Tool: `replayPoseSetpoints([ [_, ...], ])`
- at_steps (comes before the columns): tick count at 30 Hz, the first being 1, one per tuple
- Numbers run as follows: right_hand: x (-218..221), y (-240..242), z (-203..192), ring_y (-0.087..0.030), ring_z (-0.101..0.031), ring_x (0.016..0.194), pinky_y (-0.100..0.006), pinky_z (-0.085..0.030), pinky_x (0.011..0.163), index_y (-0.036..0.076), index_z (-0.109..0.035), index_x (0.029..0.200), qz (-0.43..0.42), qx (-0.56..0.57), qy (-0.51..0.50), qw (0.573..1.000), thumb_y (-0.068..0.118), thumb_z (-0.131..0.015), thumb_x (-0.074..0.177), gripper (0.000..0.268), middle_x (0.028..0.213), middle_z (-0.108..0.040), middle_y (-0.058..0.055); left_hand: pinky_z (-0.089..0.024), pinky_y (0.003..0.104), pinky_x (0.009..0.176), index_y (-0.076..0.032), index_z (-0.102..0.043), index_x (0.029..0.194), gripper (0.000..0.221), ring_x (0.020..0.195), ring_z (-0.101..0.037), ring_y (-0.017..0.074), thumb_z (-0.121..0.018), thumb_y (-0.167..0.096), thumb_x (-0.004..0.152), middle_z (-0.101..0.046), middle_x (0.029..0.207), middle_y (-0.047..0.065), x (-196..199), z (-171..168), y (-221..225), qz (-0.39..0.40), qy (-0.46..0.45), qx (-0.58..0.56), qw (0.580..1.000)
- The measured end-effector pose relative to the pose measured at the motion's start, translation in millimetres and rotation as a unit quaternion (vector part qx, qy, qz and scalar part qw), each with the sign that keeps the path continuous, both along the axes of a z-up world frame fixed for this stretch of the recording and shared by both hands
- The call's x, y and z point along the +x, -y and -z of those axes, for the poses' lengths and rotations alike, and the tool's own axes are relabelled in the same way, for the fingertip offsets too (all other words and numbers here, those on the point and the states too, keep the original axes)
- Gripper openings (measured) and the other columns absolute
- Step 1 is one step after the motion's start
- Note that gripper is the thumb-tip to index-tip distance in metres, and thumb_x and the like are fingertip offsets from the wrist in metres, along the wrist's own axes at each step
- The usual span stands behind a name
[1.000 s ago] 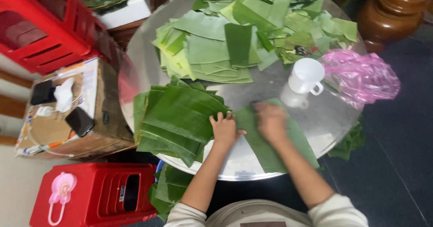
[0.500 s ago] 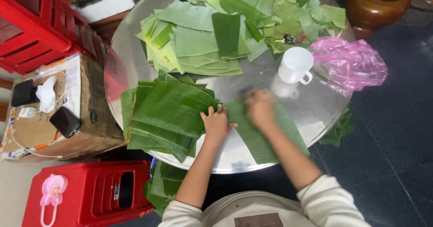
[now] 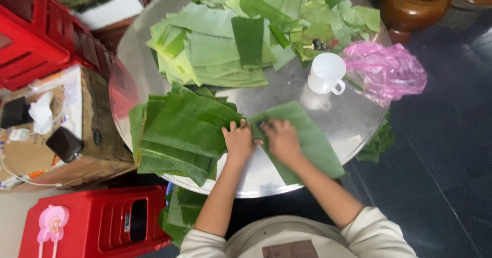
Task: A person is cleaning banana leaves by wiping them with a cloth and then stacking them neatly on a metal table.
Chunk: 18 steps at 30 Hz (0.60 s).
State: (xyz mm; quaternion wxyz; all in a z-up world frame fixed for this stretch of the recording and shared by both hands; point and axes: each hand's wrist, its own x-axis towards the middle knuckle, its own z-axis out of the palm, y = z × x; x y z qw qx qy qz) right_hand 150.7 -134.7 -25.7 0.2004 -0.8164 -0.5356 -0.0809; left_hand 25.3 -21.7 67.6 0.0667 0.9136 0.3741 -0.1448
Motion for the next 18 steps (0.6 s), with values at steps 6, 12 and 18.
replayPoseSetpoints([
  [6, 24, 71, 0, -0.032, -0.064, 0.094, -0.042, -0.051, 0.077, 0.023, -0.074, 0.124, 0.078, -0.007, 0.013, 0.997, 0.016, -0.062, 0.089, 0.038, 0.12, -0.065, -0.006, -0.026, 0.064, 0.113, -0.014, -0.055, 0.146, 0.074, 0.139, -0.04, 0.0277, -0.071, -0.056, 0.086, -0.051, 0.156, 0.004, -5, 33, -1, 0.003, 0.019, 0.02, 1.0],
  [12, 13, 76, -22, -0.034, -0.064, 0.093, -0.042, -0.048, 0.079, 0.017, -0.077, 0.12, 0.119, 0.087, 0.006, 0.989, 0.014, -0.065, 0.092, 0.03, 0.114, -0.068, -0.009, -0.023, 0.066, 0.115, -0.007, -0.06, 0.139, 0.072, 0.144, -0.036, 0.0332, -0.078, -0.048, 0.083, -0.047, 0.157, 0.015, -20, -10, 49, 0.038, 0.121, 0.015, 0.992],
  [18, -52, 69, 0, -0.035, -0.059, 0.099, -0.045, -0.049, 0.074, 0.021, -0.068, 0.134, 0.026, -0.006, -0.06, 0.998, 0.015, -0.062, 0.088, 0.046, 0.126, -0.063, -0.006, -0.017, 0.069, 0.115, -0.006, -0.046, 0.15, 0.09, 0.153, -0.023, 0.0322, -0.076, -0.055, 0.081, -0.029, 0.167, 0.012, -31, 12, 78, 0.047, 0.062, -0.069, 0.995],
])
